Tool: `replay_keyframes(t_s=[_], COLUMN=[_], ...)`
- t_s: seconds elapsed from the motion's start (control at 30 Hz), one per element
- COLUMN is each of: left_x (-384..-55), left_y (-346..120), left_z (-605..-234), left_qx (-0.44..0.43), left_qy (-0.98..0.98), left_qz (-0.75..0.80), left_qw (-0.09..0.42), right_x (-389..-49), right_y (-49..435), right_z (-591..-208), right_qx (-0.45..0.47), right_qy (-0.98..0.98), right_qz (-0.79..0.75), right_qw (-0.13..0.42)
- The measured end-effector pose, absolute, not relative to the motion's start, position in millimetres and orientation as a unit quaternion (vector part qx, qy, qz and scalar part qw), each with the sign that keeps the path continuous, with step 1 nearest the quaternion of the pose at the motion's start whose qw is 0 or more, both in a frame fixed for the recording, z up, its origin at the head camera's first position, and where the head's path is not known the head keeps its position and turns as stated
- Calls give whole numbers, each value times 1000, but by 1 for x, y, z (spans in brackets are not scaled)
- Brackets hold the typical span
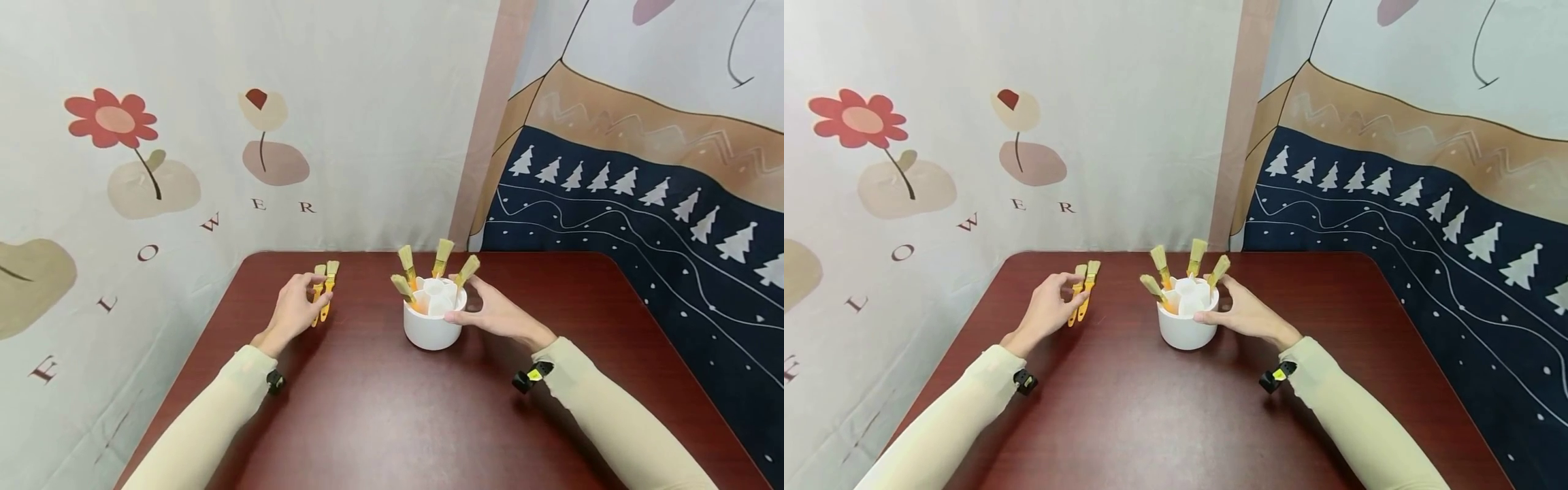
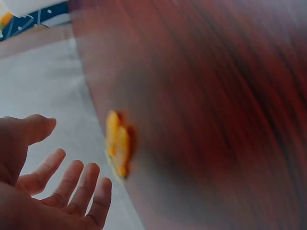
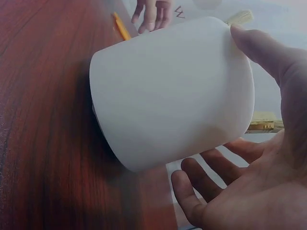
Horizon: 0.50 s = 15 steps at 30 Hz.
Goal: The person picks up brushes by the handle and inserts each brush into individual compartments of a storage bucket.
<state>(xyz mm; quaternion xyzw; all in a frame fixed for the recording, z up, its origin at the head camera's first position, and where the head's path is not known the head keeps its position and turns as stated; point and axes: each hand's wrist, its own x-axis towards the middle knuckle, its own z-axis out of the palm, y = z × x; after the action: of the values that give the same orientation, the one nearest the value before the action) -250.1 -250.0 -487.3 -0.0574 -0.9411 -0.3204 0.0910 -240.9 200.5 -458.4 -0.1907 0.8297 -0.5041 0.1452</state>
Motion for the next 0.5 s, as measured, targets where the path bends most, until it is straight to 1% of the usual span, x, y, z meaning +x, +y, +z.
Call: replay_keyframes(t_s=[0.17, 0.5], left_x=[-258, -267], left_y=[-262, -273], left_z=[-493, -500], left_qx=[-40, -35], left_qy=[-952, -958], left_qz=[-297, -280], left_qw=[68, 44], right_x=[-242, -242], right_y=[201, 202], right_z=[-461, -466], right_qx=[-191, -183], right_qy=[824, 830], right_qz=[-513, -507], right_qw=[148, 143])
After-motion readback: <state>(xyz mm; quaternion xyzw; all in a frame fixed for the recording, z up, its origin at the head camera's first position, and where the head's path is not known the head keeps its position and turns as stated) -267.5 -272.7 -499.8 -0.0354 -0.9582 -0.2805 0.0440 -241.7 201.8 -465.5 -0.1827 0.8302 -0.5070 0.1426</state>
